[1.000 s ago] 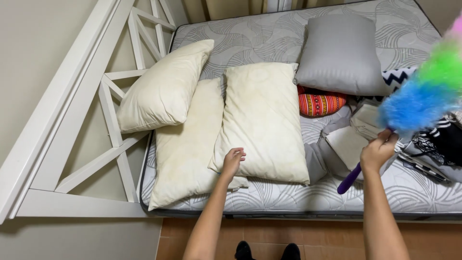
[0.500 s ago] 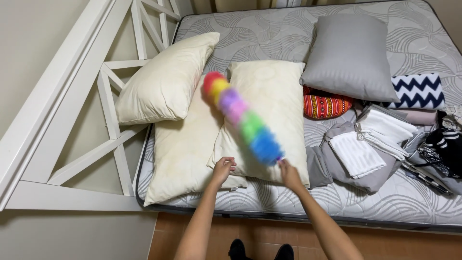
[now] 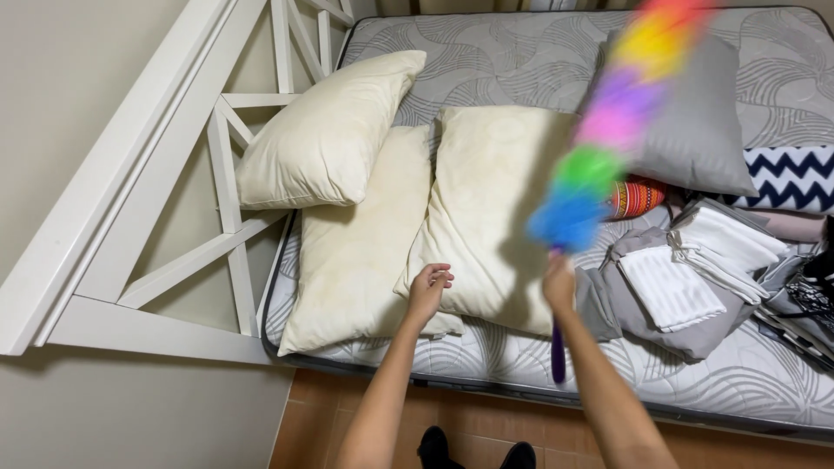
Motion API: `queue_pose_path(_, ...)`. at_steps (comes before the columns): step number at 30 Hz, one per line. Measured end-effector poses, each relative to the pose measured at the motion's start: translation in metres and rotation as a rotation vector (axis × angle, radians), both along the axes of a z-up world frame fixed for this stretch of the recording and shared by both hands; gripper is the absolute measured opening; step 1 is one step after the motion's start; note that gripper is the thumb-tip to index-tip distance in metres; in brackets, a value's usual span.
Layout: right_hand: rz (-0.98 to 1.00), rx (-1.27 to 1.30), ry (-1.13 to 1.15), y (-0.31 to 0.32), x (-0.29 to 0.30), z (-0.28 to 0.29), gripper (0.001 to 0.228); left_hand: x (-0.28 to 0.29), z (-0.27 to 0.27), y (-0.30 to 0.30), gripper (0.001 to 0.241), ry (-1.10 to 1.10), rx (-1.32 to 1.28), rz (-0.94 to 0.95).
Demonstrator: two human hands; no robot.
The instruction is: The person inserts a pillow into a gray pillowcase on a bed, adjusting the fabric and smoothing the surface. They then use a rainbow feather duster to dust the other pillows on the bed.
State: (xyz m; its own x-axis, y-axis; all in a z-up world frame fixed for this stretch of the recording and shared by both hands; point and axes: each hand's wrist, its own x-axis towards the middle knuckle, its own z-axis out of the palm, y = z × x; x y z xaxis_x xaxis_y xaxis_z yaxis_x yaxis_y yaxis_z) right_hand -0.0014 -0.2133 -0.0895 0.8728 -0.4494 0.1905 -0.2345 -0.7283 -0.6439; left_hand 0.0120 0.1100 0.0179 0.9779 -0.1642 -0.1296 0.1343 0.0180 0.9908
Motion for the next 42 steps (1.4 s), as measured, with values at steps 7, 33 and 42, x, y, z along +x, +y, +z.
queue_pose_path(7, 0.322, 0.067, 0.506, 0.084, -0.068, 0.074, 0.048, 0.002, -0.026, -0.006, 0.025, -0.026, -0.060, -0.037)
queue_pose_path(33, 0.233, 0.036, 0.539, -0.023, -0.186, 0.018, 0.058, 0.016, -0.041, 0.003, 0.024, 0.041, 0.022, -0.040)
queue_pose_path(42, -0.059, 0.397, -0.175, -0.074, -0.177, 0.175, 0.044, 0.008, -0.043, 0.038, 0.023, 0.040, 0.052, -0.032)
